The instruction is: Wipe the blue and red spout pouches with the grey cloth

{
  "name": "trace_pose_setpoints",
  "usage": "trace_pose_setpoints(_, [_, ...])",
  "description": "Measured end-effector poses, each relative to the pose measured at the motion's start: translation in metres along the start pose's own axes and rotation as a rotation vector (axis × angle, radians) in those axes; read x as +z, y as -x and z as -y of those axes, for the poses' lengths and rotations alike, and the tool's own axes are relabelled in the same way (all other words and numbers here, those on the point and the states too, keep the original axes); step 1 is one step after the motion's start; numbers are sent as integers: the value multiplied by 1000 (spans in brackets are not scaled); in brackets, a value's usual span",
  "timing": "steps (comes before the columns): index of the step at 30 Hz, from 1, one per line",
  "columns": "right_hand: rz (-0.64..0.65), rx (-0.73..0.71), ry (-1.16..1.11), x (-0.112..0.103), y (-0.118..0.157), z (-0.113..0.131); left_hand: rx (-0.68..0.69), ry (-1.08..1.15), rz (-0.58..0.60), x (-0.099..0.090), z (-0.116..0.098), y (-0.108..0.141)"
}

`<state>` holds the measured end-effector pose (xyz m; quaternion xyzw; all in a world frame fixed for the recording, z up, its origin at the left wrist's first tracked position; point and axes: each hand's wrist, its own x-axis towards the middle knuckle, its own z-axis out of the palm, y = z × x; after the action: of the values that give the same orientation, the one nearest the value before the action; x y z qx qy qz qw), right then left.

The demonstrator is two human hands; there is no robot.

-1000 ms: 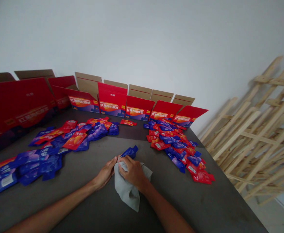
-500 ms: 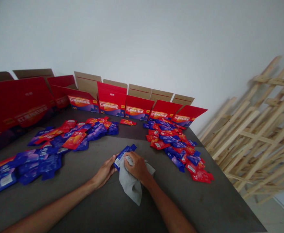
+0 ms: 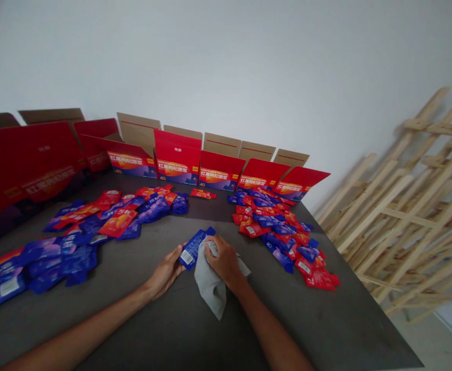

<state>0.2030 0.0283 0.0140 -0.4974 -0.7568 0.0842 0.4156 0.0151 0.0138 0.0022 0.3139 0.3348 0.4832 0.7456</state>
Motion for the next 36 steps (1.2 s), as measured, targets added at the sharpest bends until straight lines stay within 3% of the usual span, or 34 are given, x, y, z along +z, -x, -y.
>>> trace_pose_setpoints(5, [-4, 0, -23, -2, -2, -4, 1, -16, 9, -1, 0, 1])
trace_pose_setpoints(16, [269, -219, -49, 5, 10, 19, 41, 30, -31, 0, -1, 1])
trace_pose_setpoints(27, [-23, 23, -20, 2, 1, -1, 27, 0, -39, 2, -3, 2])
trace_pose_setpoints(31, [12, 2, -47, 1, 2, 3, 32, 5, -34, 2, -3, 2])
trace_pose_setpoints(36, [159, -142, -74, 2, 7, 17, 39, 16, -43, -1, 0, 1])
